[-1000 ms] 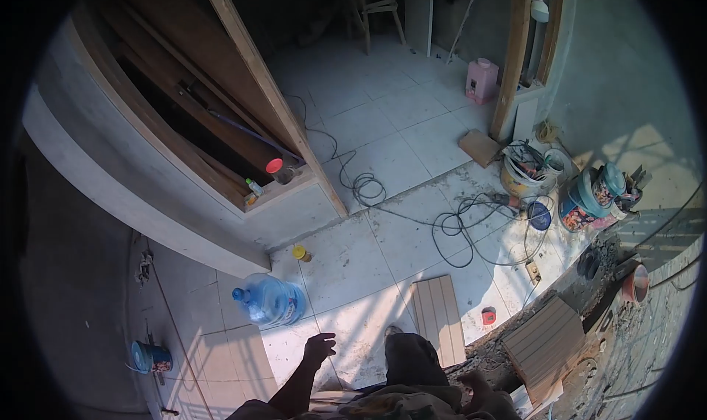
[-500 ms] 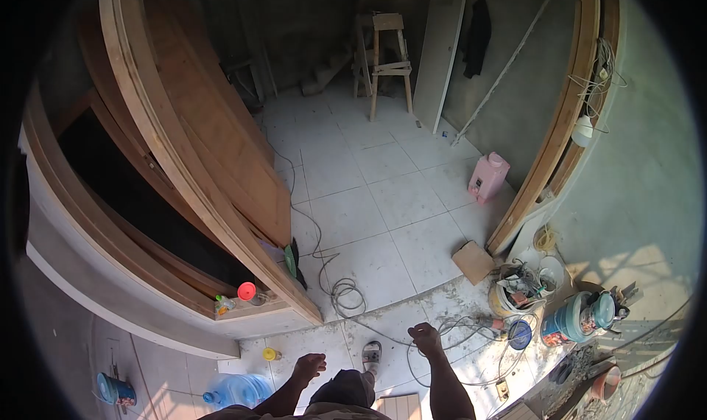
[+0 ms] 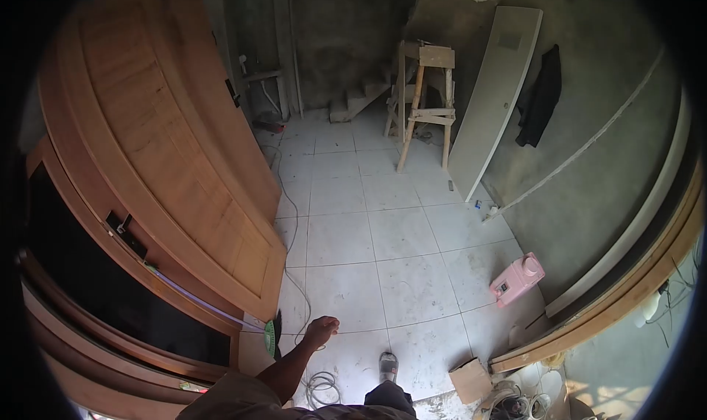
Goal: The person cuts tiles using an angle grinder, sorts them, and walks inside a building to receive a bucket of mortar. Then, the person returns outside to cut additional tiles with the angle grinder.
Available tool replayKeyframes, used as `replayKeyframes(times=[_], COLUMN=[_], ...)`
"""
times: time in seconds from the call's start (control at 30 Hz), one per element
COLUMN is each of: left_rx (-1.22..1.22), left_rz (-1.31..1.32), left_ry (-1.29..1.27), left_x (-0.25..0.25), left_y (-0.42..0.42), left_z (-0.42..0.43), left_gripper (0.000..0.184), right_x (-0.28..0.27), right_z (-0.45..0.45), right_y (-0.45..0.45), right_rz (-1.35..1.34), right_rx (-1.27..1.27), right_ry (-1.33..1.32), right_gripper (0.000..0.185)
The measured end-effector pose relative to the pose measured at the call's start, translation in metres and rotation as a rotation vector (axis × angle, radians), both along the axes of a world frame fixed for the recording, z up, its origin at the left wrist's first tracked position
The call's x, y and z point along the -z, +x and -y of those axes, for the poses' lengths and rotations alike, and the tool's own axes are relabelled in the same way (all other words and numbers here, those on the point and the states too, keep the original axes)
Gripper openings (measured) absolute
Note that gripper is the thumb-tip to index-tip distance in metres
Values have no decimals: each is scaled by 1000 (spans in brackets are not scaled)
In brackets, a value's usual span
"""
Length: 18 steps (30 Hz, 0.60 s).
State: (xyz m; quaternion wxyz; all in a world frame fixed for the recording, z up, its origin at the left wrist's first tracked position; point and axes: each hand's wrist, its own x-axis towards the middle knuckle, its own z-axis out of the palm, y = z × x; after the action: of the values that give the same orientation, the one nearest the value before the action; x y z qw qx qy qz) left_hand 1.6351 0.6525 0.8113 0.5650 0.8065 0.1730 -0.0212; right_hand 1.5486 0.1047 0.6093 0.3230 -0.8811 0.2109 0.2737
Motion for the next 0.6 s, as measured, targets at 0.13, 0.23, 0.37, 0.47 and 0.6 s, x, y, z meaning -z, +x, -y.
replayKeyframes(times=[0.13, 0.23, 0.37, 0.47, 0.6], left_rx=[41, -279, -1002, -1173, -1002], left_rz=[-273, -607, -808, -1018, -945], left_ry=[316, 215, -401, -61, -506], left_x=[122, 125, 113, 147, 176], left_y=[27, 11, 41, 102, 293], left_z=[-71, -118, -164, -168, -253], left_gripper=[34, 36, 20, 13, 16], right_x=[-24, -88, -165, -245, -212], right_z=[-58, -107, -227, -342, -419], right_y=[230, 366, 670, 792, 873], right_rz=[13, -39, 602, 743, 419], right_rx=[48, 89, -182, -263, -266], right_ry=[103, 125, 83, 141, 259], right_gripper=[20, 19, 32, 34, 26])
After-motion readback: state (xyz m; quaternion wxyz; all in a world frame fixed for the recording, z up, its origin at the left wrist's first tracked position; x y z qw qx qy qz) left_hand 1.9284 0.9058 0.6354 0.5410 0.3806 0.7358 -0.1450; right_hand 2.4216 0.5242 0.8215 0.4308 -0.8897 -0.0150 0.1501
